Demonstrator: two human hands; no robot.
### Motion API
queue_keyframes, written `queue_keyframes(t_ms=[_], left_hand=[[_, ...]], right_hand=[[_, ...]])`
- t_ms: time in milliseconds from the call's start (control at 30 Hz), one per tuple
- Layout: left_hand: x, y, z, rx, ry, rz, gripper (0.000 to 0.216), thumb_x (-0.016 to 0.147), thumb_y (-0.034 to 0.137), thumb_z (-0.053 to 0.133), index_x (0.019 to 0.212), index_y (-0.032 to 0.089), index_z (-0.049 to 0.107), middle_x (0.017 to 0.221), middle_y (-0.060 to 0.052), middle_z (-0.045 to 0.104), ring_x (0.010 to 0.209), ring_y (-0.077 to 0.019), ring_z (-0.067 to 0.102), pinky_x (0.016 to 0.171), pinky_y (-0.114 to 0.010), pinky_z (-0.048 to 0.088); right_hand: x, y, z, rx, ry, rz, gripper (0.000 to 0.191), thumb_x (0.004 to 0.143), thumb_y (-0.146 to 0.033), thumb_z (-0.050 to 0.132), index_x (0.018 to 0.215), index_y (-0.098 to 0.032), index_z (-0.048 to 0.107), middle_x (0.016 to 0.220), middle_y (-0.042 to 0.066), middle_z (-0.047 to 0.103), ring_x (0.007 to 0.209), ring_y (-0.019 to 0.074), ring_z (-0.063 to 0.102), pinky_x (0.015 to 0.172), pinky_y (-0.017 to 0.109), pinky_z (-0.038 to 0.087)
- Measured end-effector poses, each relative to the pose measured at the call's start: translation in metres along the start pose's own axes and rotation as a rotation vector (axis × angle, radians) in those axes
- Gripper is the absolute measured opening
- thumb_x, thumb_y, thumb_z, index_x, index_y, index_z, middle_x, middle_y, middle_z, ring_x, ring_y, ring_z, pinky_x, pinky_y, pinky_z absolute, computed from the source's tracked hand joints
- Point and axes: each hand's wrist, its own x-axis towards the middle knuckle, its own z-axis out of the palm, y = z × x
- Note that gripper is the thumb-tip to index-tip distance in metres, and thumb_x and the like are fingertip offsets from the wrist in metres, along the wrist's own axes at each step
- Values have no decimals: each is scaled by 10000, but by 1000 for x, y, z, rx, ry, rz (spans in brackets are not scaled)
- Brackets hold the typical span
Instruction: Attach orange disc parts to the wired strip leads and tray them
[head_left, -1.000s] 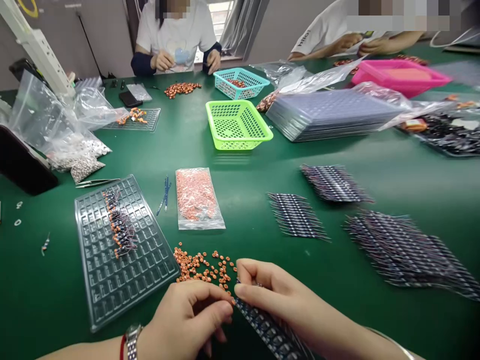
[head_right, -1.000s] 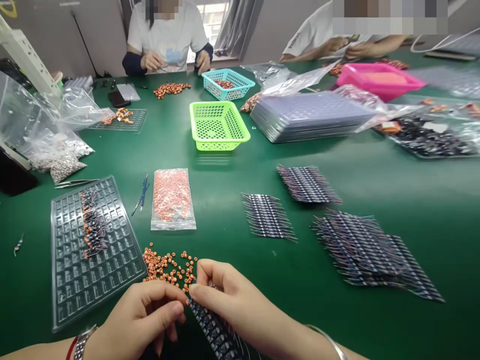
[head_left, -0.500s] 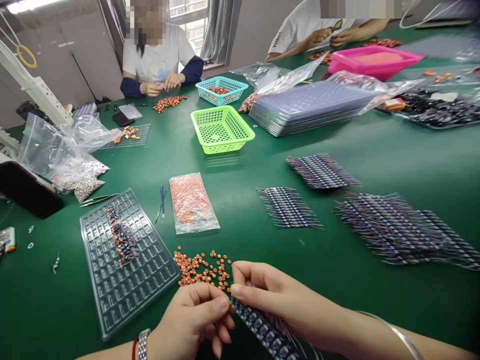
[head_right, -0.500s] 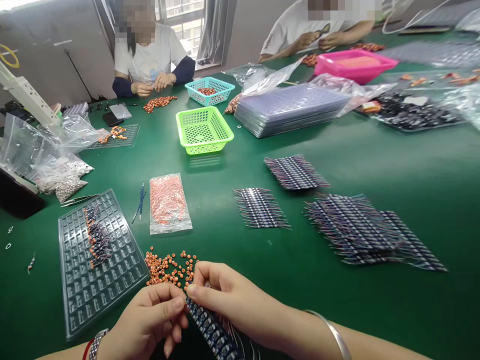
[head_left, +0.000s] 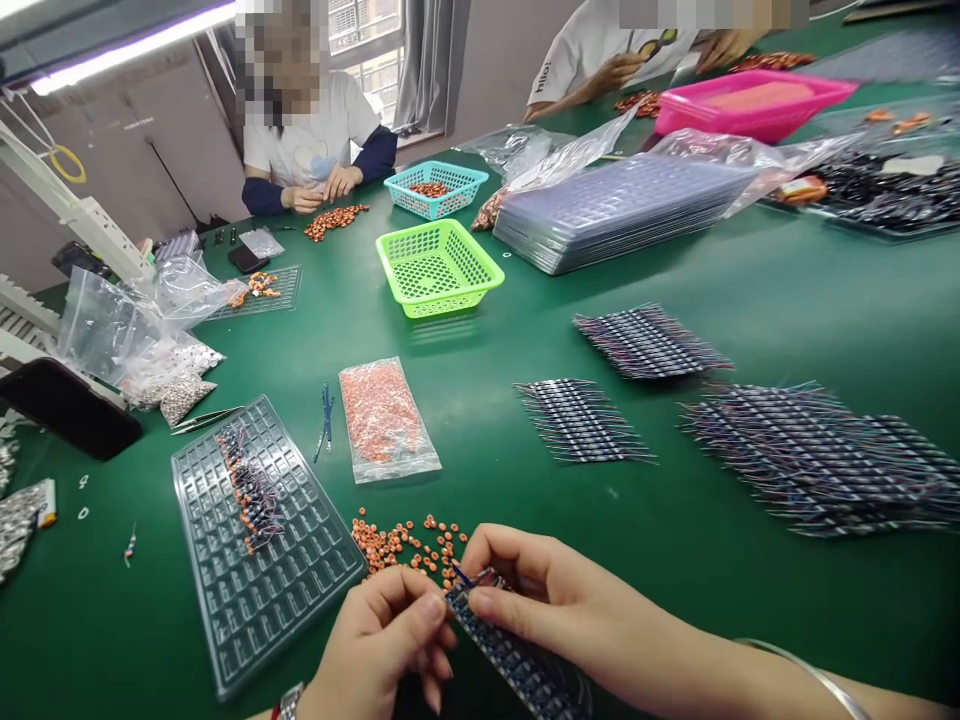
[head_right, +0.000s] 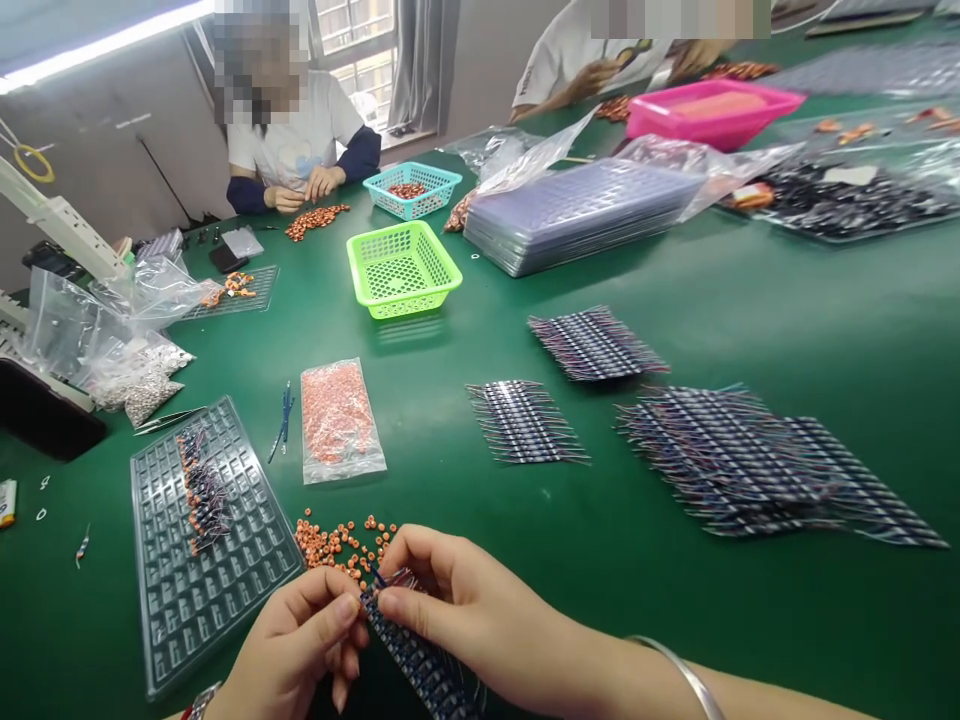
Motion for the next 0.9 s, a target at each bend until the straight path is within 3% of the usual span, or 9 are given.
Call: queue_keyframes(t_ms=[167,333,433,500,700,800,900], left_hand=[[0,-3,-3,79,-5,65,497,699,572,769,775,121,576,652,14,552,513,-54,523,416,-123,429],[-1,-3,-3,116,-29,66,499,719,584,745,825,119,597,673,-1,563,538,-69,537,431,-136,426],[-4,-1,-5,146,-17,112,477,733,573,739,837,126,608,673,0,560,564,-75,541,459,-142,433],[-6,2,-8,255,4,222,407,787,532,706,842,136,626,690,-6,568,573,-79,543,487,-157,451],[-10,12,-13,818,71,815,91,889,255,623,842,191,667,743,-4,656,658,-82,589,627,-150,472],[-10,14,-12,894,74,935,37,894,216,619,888,204,653,771,8,675,709,-76,618,689,-130,481],[-10,13,-12,914,72,965,28,897,209,617,904,205,644,784,11,677,724,-75,627,702,-125,486]], right_hand=[[0,3,-1,-9,18,-25,385,825,-511,712,756,-182,523,704,-25,512,660,153,439,626,250,356],[-1,2,-1,56,-124,3,425,797,-527,750,730,-180,515,652,-43,465,629,139,437,636,241,384],[-1,-1,-3,47,-128,-1,427,798,-531,758,753,-176,526,656,-44,465,623,132,431,620,233,378],[-2,-4,-8,3,-107,-2,404,797,-519,763,806,-165,569,695,-27,509,641,137,446,621,236,382],[-3,-11,-20,-160,-83,-14,360,818,-417,737,1045,-142,691,787,19,607,713,167,524,676,259,443],[-5,-14,-23,-185,-80,-12,357,809,-403,741,1059,-150,717,781,20,619,713,170,545,682,260,466],[-7,-19,-26,-176,-53,-17,382,783,-433,770,1052,-163,737,762,18,619,683,164,548,655,253,476]])
